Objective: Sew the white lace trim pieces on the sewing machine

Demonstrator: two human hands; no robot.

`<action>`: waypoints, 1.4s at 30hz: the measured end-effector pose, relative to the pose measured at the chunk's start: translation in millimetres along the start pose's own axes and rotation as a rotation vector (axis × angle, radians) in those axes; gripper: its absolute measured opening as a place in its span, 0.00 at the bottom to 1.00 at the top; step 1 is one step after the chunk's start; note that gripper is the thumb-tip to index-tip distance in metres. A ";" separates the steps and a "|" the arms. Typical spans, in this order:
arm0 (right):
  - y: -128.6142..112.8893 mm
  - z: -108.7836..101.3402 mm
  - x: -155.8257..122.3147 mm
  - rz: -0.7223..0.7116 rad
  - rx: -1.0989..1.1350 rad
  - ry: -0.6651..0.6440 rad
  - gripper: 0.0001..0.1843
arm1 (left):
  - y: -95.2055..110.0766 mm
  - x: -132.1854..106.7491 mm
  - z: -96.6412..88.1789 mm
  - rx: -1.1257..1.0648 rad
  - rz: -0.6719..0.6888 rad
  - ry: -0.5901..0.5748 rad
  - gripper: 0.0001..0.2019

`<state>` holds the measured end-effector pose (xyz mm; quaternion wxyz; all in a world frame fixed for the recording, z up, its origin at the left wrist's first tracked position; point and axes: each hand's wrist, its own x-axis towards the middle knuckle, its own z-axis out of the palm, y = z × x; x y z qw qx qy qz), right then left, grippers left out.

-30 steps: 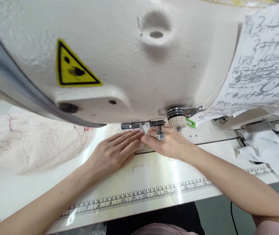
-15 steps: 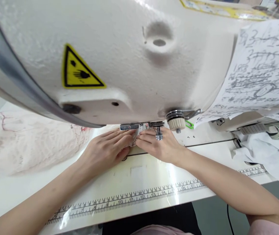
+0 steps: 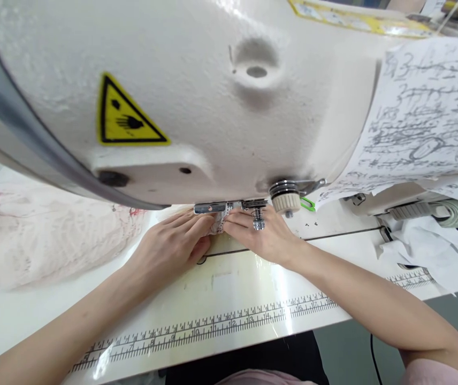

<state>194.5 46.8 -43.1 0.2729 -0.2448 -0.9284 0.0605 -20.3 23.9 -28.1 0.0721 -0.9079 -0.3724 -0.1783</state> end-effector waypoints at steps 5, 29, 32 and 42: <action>-2.0 -3.3 0.8 0.173 0.033 -0.077 0.08 | 0.7 -0.8 1.0 0.026 -0.013 0.001 0.11; 8.6 5.5 -3.5 0.384 0.065 0.049 0.15 | -0.2 -3.4 4.5 0.077 0.018 -0.074 0.19; 8.2 5.4 -3.6 0.470 0.081 0.040 0.13 | -0.3 -2.4 6.2 0.090 0.012 -0.049 0.18; 6.9 5.5 -10.3 0.563 0.003 -0.007 0.18 | 5.2 1.7 3.8 0.213 0.071 0.057 0.15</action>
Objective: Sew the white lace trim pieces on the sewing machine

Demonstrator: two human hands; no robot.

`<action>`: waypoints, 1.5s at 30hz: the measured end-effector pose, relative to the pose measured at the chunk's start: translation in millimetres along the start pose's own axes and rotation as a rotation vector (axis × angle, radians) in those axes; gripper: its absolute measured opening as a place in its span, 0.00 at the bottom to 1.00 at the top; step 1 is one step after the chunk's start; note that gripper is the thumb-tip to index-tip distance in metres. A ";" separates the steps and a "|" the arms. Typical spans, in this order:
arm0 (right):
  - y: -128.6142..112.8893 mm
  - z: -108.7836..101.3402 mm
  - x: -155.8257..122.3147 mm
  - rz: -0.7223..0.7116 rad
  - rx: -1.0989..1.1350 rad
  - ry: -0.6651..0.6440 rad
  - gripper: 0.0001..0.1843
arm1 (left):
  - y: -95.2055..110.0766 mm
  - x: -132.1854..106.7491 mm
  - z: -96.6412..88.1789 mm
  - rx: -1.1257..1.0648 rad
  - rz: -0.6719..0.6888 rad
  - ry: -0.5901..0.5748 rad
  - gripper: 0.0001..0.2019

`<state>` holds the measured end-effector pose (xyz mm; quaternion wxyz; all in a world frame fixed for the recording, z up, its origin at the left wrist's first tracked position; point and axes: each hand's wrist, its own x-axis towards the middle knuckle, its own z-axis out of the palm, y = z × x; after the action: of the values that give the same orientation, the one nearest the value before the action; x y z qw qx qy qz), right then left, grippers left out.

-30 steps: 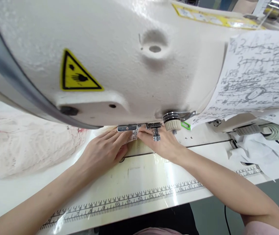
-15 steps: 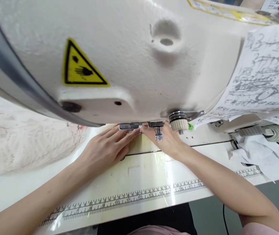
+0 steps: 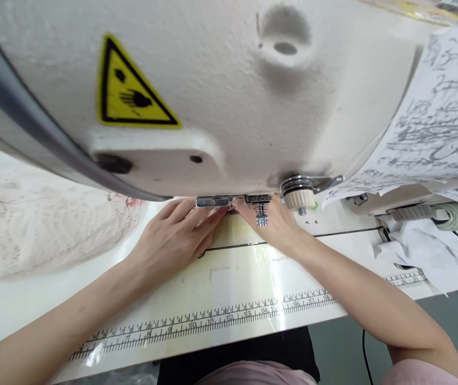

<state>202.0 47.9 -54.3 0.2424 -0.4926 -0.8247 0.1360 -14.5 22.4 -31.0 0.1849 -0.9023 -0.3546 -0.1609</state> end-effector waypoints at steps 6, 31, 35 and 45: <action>-4.0 -4.1 -2.0 -0.239 -0.143 -0.016 0.16 | -1.8 -0.4 2.2 -0.028 -0.006 0.006 0.16; -10.9 -0.6 -6.7 -0.336 -0.396 0.127 0.18 | -3.7 2.7 0.3 -0.049 -0.040 -0.032 0.16; -12.4 -1.0 -6.1 -0.315 -0.419 0.095 0.19 | -3.1 3.9 1.4 -0.040 -0.053 -0.046 0.17; -13.7 -4.8 -7.5 -0.269 -0.368 0.054 0.17 | -1.9 2.2 3.2 -0.071 -0.099 -0.095 0.18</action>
<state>197.3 34.7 -46.0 0.1864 -0.4178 -0.8870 -0.0633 -13.8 26.3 -32.4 0.1273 -0.8963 -0.4014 -0.1392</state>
